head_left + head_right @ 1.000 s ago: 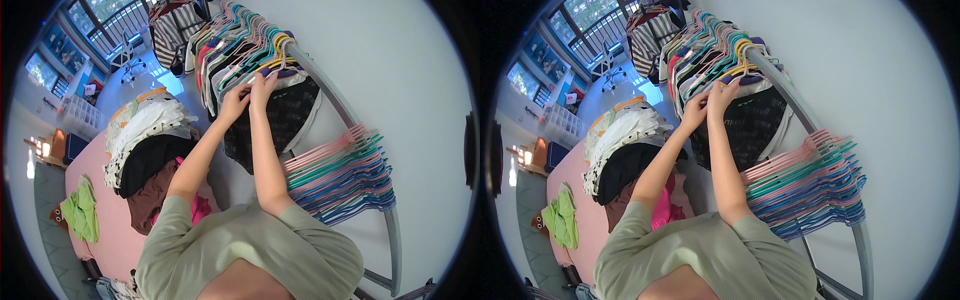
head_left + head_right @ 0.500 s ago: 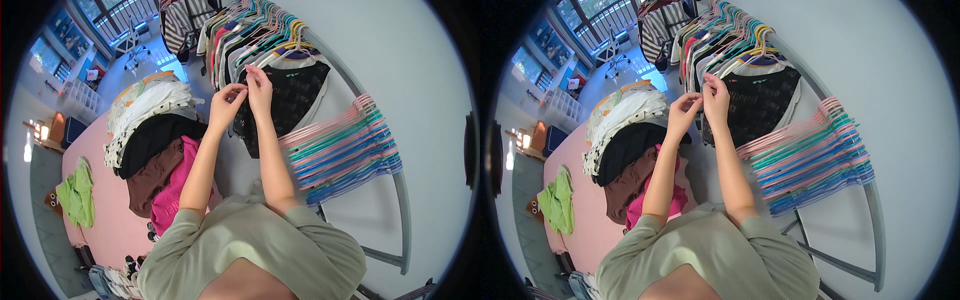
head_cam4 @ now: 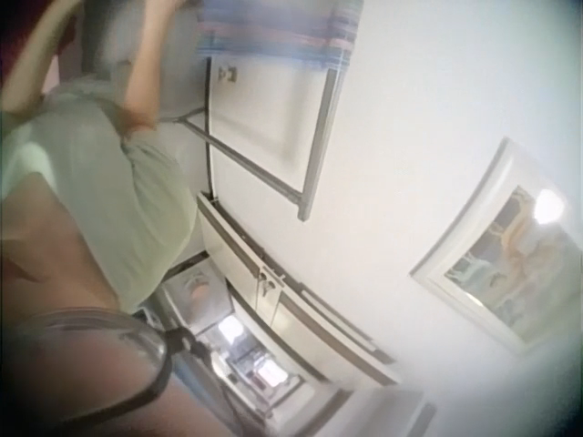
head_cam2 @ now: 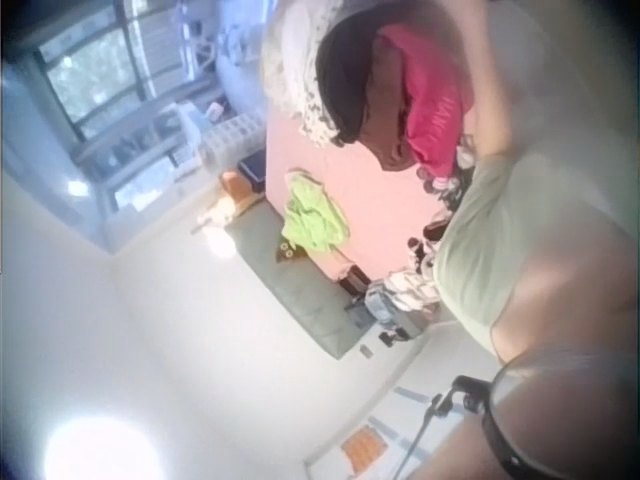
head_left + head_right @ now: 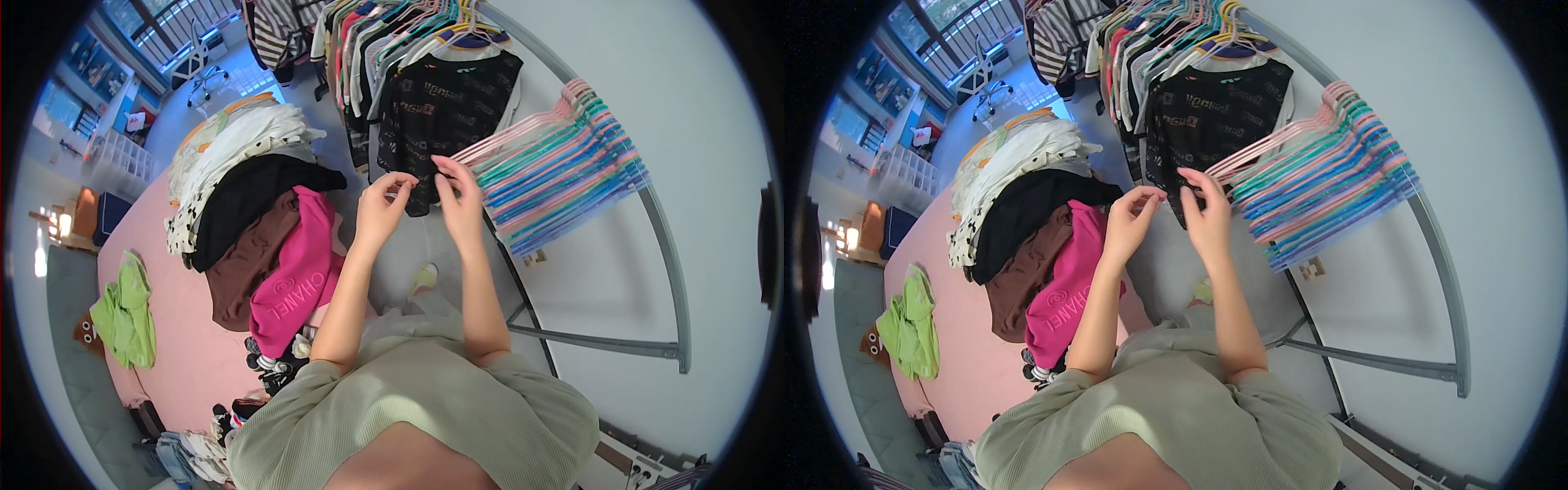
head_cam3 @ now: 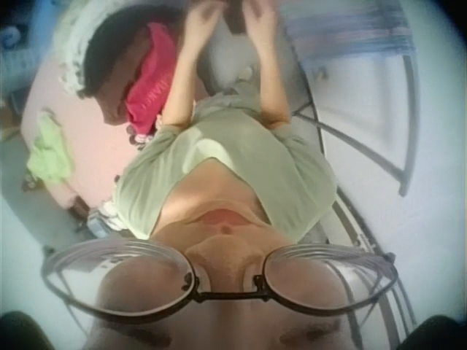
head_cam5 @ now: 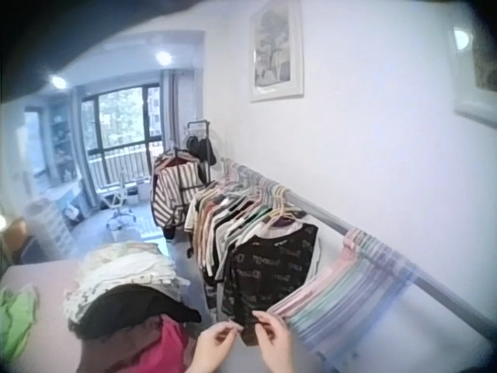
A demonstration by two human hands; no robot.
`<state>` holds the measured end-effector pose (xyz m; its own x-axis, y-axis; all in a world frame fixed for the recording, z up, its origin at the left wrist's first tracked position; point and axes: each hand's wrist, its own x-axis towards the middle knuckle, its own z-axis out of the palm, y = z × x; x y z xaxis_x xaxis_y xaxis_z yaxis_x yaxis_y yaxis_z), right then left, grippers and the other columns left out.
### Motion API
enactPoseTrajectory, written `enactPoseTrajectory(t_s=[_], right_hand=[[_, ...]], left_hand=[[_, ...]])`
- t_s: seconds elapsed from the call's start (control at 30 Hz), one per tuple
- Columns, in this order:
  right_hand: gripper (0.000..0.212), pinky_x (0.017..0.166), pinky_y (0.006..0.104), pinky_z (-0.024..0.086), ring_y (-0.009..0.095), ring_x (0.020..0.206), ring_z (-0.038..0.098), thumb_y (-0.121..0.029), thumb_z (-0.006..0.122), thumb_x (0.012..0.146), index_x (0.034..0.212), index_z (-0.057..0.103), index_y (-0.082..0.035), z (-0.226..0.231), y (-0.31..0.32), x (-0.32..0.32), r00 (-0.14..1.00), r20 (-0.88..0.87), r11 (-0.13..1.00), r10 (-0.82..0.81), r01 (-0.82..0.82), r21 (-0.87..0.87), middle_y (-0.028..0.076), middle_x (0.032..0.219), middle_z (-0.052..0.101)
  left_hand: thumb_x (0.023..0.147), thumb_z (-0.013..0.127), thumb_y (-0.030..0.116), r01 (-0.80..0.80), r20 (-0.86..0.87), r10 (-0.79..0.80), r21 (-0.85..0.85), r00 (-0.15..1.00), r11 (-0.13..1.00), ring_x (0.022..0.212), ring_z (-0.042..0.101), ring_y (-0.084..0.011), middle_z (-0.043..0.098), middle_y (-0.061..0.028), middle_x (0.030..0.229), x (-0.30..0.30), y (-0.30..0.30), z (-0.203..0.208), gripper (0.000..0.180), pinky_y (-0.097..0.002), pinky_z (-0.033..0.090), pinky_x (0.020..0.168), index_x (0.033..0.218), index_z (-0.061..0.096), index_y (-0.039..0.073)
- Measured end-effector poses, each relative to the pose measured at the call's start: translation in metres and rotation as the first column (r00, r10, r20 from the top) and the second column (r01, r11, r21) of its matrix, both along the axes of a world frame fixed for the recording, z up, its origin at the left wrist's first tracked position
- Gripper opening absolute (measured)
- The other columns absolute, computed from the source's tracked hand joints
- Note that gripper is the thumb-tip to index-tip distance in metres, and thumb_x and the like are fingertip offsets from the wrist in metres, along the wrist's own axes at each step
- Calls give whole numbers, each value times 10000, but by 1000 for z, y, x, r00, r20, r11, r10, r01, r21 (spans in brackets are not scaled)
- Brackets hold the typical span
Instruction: The person takes hangers from a clothes rack, places clothes from the bed onto the hangers by hand, and hangs the clothes on the rack.
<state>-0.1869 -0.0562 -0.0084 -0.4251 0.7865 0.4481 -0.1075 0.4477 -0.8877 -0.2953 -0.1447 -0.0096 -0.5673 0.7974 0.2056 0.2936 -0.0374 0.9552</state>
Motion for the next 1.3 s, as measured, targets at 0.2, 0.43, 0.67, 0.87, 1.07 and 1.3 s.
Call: enactPoseTrajectory(t_s=[0.2, 0.43, 0.67, 0.87, 1.07, 1.3], right_hand=[[182, 678, 219, 440, 110, 831, 570, -39, 492, 853, 1005, 591, -21, 1, 1, 80, 990, -48, 985, -135, 129, -112, 53, 945, 611], [148, 701, 193, 410, 77, 756, 510, -19, 492, 853, 977, 568, 7, 21, 23, 131, 908, -227, 925, -353, 303, -228, 34, 841, 563], [274, 793, 229, 359, 102, 870, 441, -16, 498, 810, 1083, 482, -22, 2, 64, 186, 790, -330, 853, -517, 439, -284, 42, 976, 469], [441, 870, 264, 326, 132, 1012, 415, -86, 480, 823, 1249, 394, -14, 10, 86, 222, 864, -289, 833, -411, 228, -503, 67, 1119, 449], [510, 899, 295, 303, 149, 1089, 398, -156, 481, 837, 1297, 335, 12, 18, 101, 247, 897, -417, 811, -150, -130, -571, 77, 1202, 440], [545, 894, 290, 316, 165, 1119, 387, -154, 481, 837, 1315, 288, 22, 24, 99, 257, 879, -472, 738, -65, -275, -616, 82, 1256, 369]], left_hand=[[812, 543, 85, 30, -103, -29, 10, 994, 1000, 657, 587, -121, 622, -47, 798, 33, 3, 10, 112, -226, 454, 584, 878, 622, 42], [740, 602, 67, 142, -231, -116, 102, 966, 985, 686, 590, -170, 605, -57, 801, 92, 36, 20, 126, -259, 457, 590, 864, 628, 64], [636, 687, 42, 251, -498, -113, 219, 860, 943, 746, 589, -229, 629, -65, 812, 169, 78, 23, 184, -306, 472, 667, 816, 649, 59], [593, 722, 93, 189, -537, -27, 249, 843, 950, 728, 577, -196, 637, -29, 771, 209, 106, 23, 177, -295, 470, 637, 762, 670, 99], [579, 713, 86, 116, -658, 56, 215, 751, 970, 725, 542, -197, 599, -13, 764, 232, 119, 23, 234, -311, 454, 629, 803, 652, 112], [644, 661, 13, -12, -660, 211, 292, 721, 956, 733, 540, -220, 580, -50, 751, 247, 123, 11, 197, -327, 447, 634, 827, 636, 79]])
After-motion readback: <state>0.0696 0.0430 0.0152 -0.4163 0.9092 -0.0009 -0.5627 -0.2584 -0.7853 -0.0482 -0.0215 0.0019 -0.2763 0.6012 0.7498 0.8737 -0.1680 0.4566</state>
